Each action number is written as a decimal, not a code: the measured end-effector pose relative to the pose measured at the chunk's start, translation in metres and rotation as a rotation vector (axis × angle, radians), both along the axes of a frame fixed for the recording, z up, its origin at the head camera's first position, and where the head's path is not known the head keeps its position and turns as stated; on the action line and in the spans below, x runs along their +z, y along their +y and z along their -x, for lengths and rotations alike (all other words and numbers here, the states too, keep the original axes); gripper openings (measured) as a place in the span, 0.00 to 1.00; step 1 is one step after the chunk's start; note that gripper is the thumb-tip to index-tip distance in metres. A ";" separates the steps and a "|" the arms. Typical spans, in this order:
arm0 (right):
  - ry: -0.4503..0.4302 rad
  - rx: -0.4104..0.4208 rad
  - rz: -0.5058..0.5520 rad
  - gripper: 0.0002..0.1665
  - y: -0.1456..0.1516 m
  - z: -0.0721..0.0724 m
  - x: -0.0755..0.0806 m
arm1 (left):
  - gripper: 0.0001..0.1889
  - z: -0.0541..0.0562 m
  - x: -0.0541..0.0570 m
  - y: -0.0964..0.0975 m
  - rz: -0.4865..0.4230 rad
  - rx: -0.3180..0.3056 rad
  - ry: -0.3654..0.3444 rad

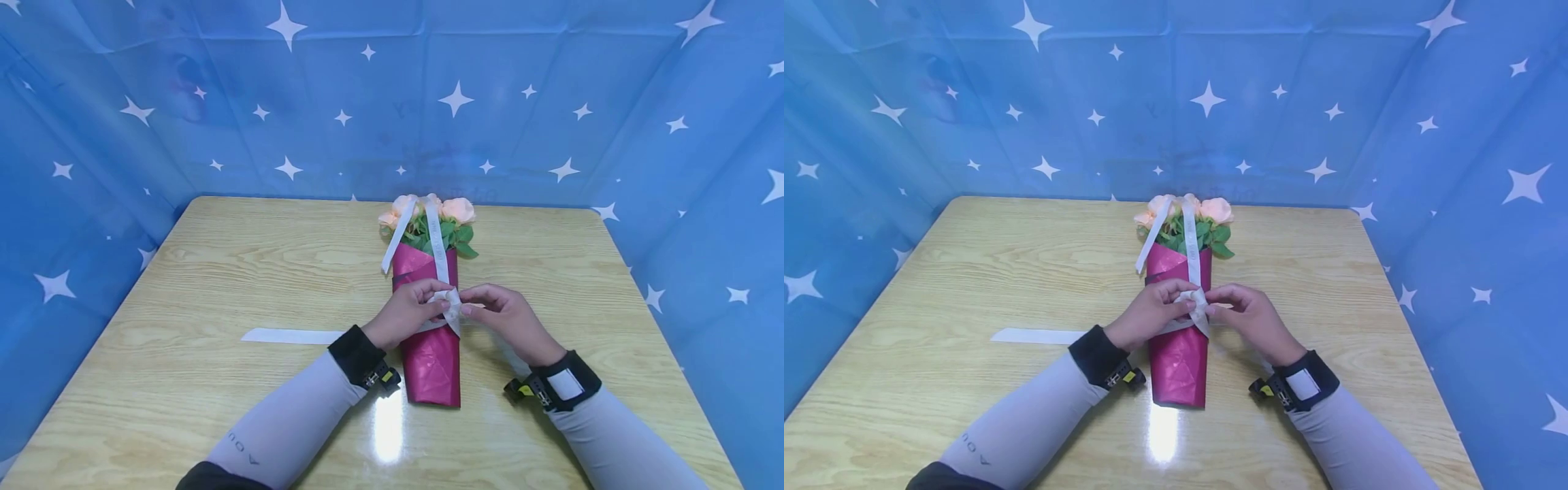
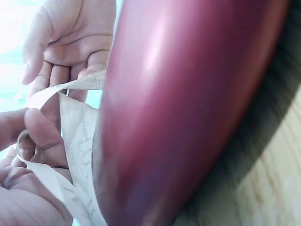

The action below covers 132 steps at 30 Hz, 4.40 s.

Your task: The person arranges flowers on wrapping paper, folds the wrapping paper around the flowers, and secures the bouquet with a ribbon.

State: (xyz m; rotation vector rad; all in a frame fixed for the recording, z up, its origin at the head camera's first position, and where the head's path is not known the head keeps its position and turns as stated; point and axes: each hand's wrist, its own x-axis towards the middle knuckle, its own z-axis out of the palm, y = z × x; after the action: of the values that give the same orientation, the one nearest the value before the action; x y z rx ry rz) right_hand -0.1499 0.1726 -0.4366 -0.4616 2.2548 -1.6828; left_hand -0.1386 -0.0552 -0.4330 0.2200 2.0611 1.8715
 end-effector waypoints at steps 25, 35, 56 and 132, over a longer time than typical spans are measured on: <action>0.089 0.106 0.136 0.07 0.003 0.003 -0.007 | 0.12 0.001 0.002 -0.023 0.165 -0.039 0.079; -0.239 0.239 0.517 0.08 0.006 0.011 -0.005 | 0.11 0.000 0.002 -0.025 0.137 -0.052 0.100; -0.385 0.317 0.138 0.20 0.037 0.018 0.007 | 0.10 0.000 0.001 -0.031 0.119 -0.021 0.079; -0.126 -0.014 -0.636 0.21 0.217 0.049 -0.007 | 0.07 -0.029 0.000 -0.142 0.686 0.026 0.035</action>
State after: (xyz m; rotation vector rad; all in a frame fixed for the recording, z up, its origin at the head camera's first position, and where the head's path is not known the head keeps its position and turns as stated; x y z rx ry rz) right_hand -0.1990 0.3896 -0.4439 -0.1786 2.5190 -0.8795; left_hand -0.1097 -0.1977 -0.4326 0.0474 2.5881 1.0747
